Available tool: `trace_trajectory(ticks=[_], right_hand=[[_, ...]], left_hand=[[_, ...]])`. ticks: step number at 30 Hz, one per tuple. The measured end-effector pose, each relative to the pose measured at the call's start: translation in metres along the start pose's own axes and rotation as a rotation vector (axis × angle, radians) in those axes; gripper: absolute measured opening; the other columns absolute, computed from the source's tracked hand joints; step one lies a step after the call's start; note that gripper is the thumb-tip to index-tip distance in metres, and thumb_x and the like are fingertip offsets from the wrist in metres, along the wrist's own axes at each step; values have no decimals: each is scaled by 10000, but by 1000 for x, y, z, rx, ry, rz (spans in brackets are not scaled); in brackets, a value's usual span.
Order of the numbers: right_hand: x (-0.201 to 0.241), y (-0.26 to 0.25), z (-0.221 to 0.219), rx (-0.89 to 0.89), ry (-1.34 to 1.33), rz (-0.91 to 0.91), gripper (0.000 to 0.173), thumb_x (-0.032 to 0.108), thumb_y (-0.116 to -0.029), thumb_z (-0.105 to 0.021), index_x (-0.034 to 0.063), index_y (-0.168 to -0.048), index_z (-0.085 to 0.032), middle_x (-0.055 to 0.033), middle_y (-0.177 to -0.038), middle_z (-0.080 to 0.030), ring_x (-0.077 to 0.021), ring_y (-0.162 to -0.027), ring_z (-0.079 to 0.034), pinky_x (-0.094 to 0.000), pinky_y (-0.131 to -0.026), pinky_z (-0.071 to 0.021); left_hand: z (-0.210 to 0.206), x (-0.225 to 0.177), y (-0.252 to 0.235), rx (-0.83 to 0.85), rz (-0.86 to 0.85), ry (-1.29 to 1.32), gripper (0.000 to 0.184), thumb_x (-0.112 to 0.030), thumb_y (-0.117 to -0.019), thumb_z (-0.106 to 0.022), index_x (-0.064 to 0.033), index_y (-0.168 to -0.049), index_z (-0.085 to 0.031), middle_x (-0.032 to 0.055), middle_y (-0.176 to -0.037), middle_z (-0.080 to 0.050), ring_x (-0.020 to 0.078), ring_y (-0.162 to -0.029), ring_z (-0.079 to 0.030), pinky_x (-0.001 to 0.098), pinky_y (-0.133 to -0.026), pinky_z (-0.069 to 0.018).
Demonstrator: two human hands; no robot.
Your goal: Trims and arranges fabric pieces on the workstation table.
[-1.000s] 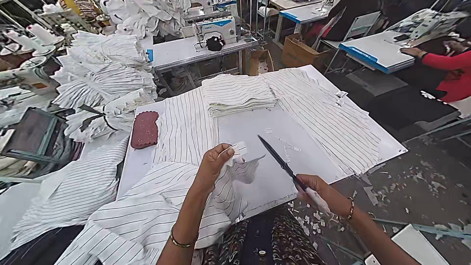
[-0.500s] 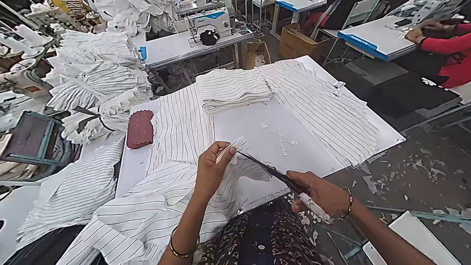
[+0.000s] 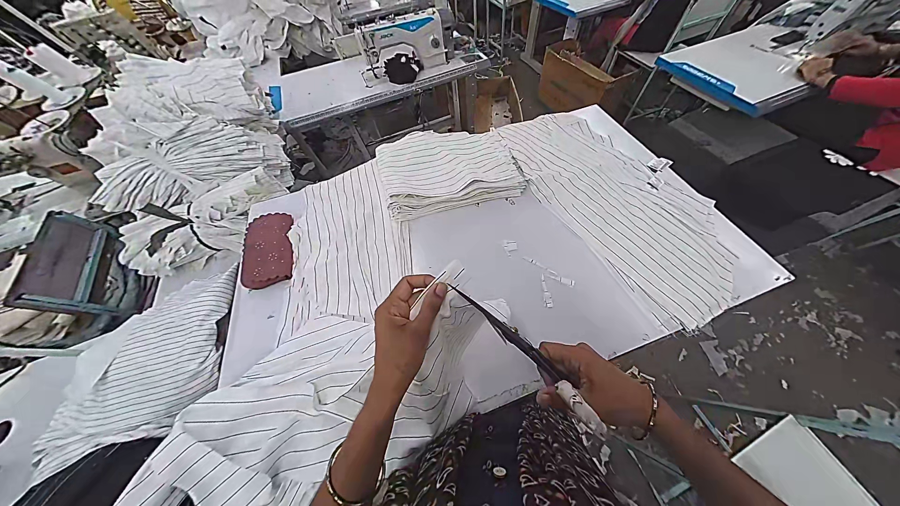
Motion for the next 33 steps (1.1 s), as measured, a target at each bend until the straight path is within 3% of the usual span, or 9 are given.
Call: trace_trajectory(ticks=[5, 15, 19, 22, 25, 27, 30, 31, 33], right_hand=[[10, -20, -5, -11, 64, 41, 471, 523, -893, -726, 95, -951, -539, 89, -667, -459, 23, -582, -449, -179, -545, -361], [6, -37, -10, -259, 92, 152, 420, 427, -894, -754, 48, -818, -591, 67, -563, -471, 54, -502, -392, -145, -486, -292], [-6, -46, 1, -300, 117, 16, 370, 398, -906, -747, 51, -876, -623, 43, -606, -548, 14, -525, -481, -184, -510, -379], [-42, -52, 30, -375, 294, -292, 256, 245, -921, -703, 2, -992, -671, -89, -709, -612, -189, -635, -576, -392, -620, -464], [-81, -50, 63, -468, 480, -598, 268, 203, -936, -672, -6, -1104, -690, -213, -909, -703, -381, -891, -683, -568, -803, -503], [-96, -47, 80, -533, 546, -657, 347, 199, -962, -660, -2, -1244, -667, -240, -1089, -711, -405, -1050, -679, -579, -915, -499], [-106, -49, 92, -556, 590, -641, 464, 144, -1010, -604, -16, -1441, -541, -270, -1429, -548, -412, -1313, -554, -529, -1092, -442], [-101, -51, 95, -562, 587, -606, 467, 145, -1019, -598, -8, -1456, -532, -265, -1474, -506, -404, -1352, -519, -504, -1122, -424], [-72, -54, 94, -608, 536, -379, 396, 138, -1021, -586, -5, -1389, -610, -256, -1442, -548, -390, -1316, -555, -490, -1114, -436]], left_hand=[[-13, 6, -2, 32, 1, -2, 20, -60, -949, -641, -62, -961, -656, -113, -779, -710, -70, -676, -624, 110, -624, -502], [-17, 19, -14, 10, 68, 132, 75, -44, -974, -585, -88, -973, -647, -139, -693, -665, -68, -589, -586, 108, -546, -476], [-15, 21, -18, 7, 70, 157, 82, -26, -972, -589, -86, -976, -644, -129, -711, -686, -69, -588, -595, 104, -546, -480], [-11, 21, -18, 5, 25, 198, 87, -17, -967, -606, -88, -971, -657, -115, -743, -706, -58, -618, -620, 113, -576, -508], [-4, 21, -15, -15, 23, 154, 82, -35, -956, -620, -89, -954, -681, -123, -743, -701, -58, -637, -624, 115, -592, -513], [-1, 21, -12, -19, 33, 129, 80, -51, -940, -637, -93, -938, -705, -124, -757, -711, -57, -659, -637, 118, -612, -525], [1, 23, -3, 25, 37, 123, 93, -37, -902, -661, -97, -923, -730, -128, -807, -736, -48, -733, -673, 145, -702, -564], [1, 22, 1, 59, 35, 127, 113, -20, -901, -653, -99, -930, -729, -137, -822, -737, -49, -756, -676, 154, -734, -571], [0, 20, 8, 132, 13, 137, 165, 21, -907, -627, -120, -948, -702, -169, -829, -728, -67, -754, -664, 157, -729, -565]])
Point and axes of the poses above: each hand's wrist, its own y-axis away from the middle knuckle, its own z-axis out of the back of the hand, x = y × z, the point moved 6 cm from there along -y, towards the middle knuckle
